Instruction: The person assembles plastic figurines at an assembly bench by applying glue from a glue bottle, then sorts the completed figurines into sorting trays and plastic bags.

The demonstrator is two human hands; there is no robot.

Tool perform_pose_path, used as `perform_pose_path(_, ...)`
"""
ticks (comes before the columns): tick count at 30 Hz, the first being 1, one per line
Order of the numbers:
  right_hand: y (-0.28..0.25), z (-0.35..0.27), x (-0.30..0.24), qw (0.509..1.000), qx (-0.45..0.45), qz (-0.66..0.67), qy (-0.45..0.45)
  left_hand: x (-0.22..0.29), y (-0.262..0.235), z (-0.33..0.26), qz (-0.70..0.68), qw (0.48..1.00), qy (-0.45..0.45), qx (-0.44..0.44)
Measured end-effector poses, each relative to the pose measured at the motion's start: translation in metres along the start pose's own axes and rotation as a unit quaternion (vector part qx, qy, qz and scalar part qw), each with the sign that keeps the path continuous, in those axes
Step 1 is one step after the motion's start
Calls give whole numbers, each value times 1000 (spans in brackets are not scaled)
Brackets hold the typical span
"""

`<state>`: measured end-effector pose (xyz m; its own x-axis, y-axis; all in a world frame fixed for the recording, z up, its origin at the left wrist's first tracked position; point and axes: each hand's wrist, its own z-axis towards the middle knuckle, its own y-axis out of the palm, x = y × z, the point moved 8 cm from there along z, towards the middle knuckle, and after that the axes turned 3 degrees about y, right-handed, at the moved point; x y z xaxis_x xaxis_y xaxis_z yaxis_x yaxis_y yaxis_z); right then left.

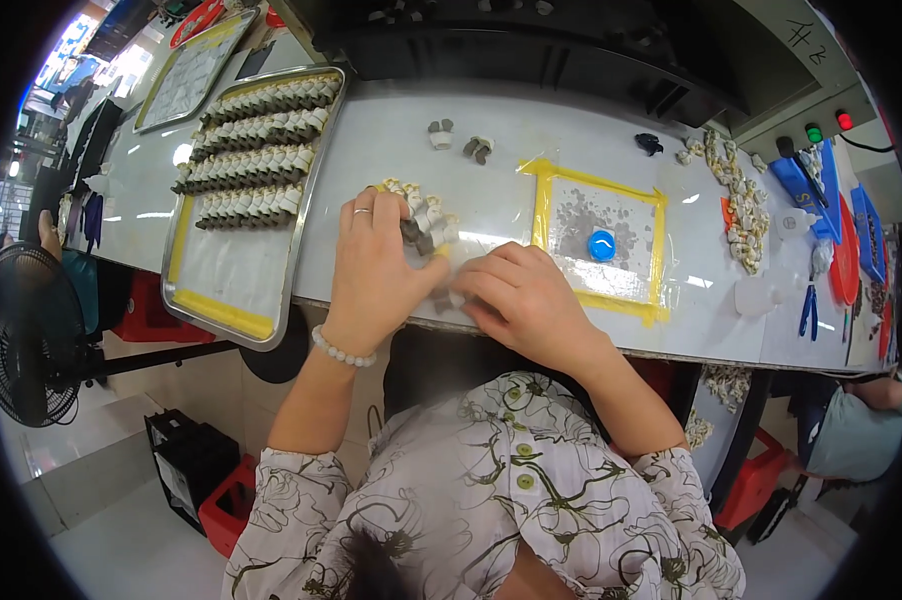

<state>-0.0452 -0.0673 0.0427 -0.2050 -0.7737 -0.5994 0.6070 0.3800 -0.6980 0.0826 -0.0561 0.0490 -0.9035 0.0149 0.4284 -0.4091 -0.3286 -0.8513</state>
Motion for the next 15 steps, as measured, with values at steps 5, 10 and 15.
perform_pose_path(5, -1, 7, 9, 998, -33, 21, 41, -10, -1, -1, -70, 996, 14, -50)
perform_pose_path(10, 2, 15, 17, 987, -84, 97, 94, -11, -2, -1, -113, 989, 31, -88)
perform_pose_path(15, 5, 15, 19, 984, -93, 109, 106, -12, 2, -1, -155, 982, 27, -100)
